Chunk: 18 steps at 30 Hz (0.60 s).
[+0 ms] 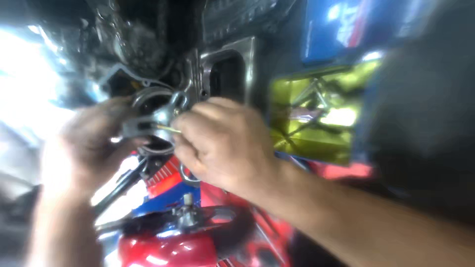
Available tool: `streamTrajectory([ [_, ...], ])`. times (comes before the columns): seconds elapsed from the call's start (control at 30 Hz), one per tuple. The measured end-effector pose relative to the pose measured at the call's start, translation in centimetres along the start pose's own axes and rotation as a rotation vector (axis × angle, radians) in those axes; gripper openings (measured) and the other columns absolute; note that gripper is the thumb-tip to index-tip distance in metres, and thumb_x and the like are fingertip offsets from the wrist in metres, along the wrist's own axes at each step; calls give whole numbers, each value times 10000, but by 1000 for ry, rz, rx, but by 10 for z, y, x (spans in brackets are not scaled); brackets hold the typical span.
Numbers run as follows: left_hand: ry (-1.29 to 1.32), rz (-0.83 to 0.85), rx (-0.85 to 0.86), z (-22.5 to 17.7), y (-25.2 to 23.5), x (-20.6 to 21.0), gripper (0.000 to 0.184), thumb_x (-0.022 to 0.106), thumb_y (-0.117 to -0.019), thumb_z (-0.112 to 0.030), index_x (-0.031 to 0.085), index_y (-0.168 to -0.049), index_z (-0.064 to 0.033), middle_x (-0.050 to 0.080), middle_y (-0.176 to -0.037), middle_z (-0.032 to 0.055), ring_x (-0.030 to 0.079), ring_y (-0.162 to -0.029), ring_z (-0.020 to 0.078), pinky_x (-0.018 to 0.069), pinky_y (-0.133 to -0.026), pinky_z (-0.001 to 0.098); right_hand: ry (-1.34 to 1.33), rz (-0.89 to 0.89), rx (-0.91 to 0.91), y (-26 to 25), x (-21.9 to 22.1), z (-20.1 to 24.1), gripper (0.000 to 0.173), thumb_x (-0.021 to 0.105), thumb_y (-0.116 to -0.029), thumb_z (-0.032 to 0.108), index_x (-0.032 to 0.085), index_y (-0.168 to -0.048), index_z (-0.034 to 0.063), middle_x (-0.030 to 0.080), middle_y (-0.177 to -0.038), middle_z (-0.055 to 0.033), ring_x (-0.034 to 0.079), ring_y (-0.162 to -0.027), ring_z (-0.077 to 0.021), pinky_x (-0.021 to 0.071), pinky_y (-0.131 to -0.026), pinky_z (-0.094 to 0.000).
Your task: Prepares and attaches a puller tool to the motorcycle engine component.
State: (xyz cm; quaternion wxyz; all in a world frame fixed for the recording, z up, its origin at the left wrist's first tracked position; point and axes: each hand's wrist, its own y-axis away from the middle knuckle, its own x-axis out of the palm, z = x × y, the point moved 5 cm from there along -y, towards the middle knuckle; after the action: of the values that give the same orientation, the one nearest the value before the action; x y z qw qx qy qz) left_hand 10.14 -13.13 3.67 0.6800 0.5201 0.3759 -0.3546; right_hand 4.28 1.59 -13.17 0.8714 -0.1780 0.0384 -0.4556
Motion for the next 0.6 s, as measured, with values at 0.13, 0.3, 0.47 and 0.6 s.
streamTrajectory([
  [0.13,-112,-47,-8,-24,-13,-9,420,698,-943,-404,709,-1269,-139,688,-1288,55,681,-965,119,580,-816,347,91,99,-67,-17,18,9,146,626,-937,162,701,-819,121,654,-768,-32,662,-806,-231,543,-628,-385],
  [0.3,-44,-58,19,-22,-15,-12,435,730,-919,-354,705,-1268,-97,738,-1062,9,682,-923,79,579,-872,313,247,263,-89,-34,24,38,61,644,-932,101,681,-887,82,633,-821,-84,656,-849,-283,550,-640,-400],
  [0.47,13,89,26,-9,-25,-21,393,715,-937,-342,697,-1299,-190,748,-964,-22,690,-796,64,602,-756,361,139,497,-97,-35,9,37,267,655,-965,96,712,-1225,98,677,-1046,-101,662,-1017,-273,584,-842,-401],
  [0.6,163,122,110,9,-31,-15,380,731,-939,-355,689,-1276,-184,740,-1040,-54,689,-877,13,606,-830,278,120,423,-70,-43,7,29,225,585,-1033,202,692,-1215,122,709,-1022,-72,697,-924,-222,581,-793,-415],
])
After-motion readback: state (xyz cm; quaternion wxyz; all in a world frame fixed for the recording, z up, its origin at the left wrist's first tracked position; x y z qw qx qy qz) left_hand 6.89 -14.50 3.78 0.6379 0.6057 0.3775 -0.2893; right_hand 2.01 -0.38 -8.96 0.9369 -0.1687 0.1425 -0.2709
